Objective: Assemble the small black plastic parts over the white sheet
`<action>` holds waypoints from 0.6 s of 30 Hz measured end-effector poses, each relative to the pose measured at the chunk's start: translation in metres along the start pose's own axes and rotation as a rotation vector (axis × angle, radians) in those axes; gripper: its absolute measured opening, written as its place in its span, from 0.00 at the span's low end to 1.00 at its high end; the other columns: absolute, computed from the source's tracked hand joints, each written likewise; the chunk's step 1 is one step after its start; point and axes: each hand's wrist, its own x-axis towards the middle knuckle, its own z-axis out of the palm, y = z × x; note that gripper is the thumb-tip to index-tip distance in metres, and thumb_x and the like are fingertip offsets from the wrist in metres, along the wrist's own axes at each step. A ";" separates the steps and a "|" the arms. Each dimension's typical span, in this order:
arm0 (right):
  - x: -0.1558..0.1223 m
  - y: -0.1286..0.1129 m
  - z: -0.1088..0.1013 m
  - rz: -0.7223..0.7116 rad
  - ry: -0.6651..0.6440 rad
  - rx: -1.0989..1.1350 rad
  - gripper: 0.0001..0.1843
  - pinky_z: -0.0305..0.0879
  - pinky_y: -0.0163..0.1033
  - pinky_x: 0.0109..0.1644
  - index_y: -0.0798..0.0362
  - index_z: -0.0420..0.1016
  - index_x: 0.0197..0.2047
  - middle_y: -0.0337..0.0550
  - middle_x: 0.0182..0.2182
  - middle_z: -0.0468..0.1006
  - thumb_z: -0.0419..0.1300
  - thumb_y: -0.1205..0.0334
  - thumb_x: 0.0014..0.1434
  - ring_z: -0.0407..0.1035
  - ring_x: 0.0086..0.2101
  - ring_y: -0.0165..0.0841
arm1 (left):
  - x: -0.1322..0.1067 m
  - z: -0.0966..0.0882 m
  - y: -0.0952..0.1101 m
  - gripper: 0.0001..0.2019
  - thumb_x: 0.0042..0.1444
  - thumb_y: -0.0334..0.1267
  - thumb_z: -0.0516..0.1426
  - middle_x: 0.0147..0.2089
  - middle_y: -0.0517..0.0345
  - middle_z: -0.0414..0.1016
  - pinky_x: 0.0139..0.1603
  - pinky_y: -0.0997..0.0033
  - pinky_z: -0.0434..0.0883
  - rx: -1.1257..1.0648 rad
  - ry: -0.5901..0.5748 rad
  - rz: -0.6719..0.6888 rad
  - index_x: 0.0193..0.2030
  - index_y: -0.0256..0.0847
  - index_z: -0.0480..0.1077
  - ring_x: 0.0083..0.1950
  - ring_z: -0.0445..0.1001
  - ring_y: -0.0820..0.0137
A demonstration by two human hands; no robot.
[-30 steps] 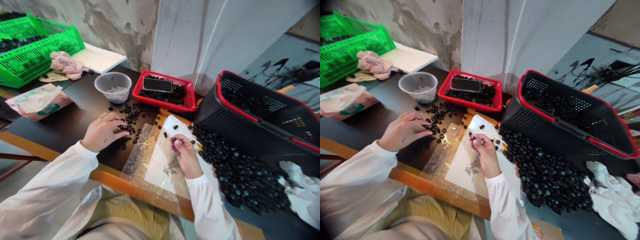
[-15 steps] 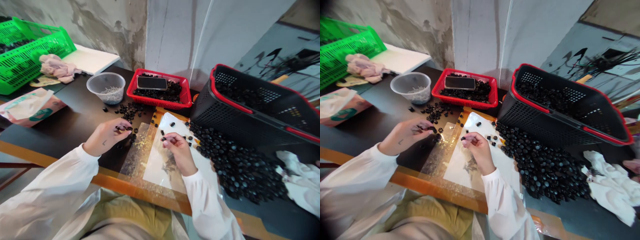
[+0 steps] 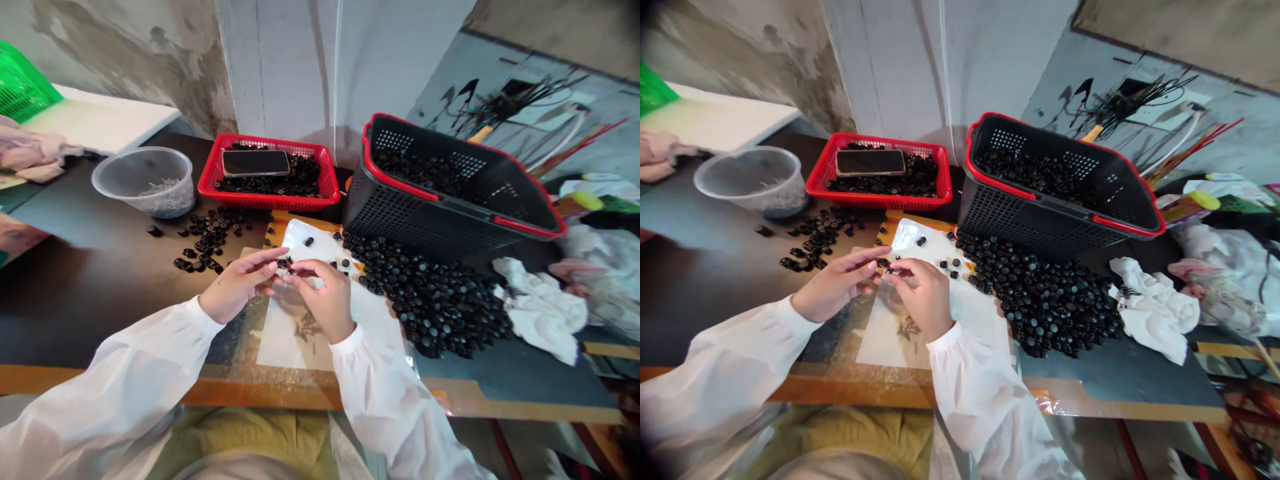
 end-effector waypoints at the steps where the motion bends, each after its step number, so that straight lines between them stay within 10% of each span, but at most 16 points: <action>1: 0.000 0.000 0.000 -0.023 -0.002 -0.031 0.05 0.75 0.39 0.47 0.47 0.82 0.40 0.40 0.37 0.85 0.70 0.60 0.58 0.79 0.36 0.35 | 0.000 -0.001 -0.001 0.22 0.53 0.45 0.70 0.40 0.56 0.81 0.32 0.80 0.76 0.023 -0.006 0.000 0.54 0.45 0.78 0.35 0.77 0.75; 18: -0.002 0.001 -0.001 -0.118 -0.029 -0.145 0.06 0.74 0.40 0.47 0.46 0.81 0.42 0.40 0.38 0.85 0.68 0.63 0.61 0.79 0.37 0.35 | -0.001 -0.006 -0.003 0.18 0.54 0.44 0.69 0.44 0.49 0.84 0.32 0.73 0.81 0.282 0.048 0.205 0.48 0.39 0.78 0.36 0.83 0.65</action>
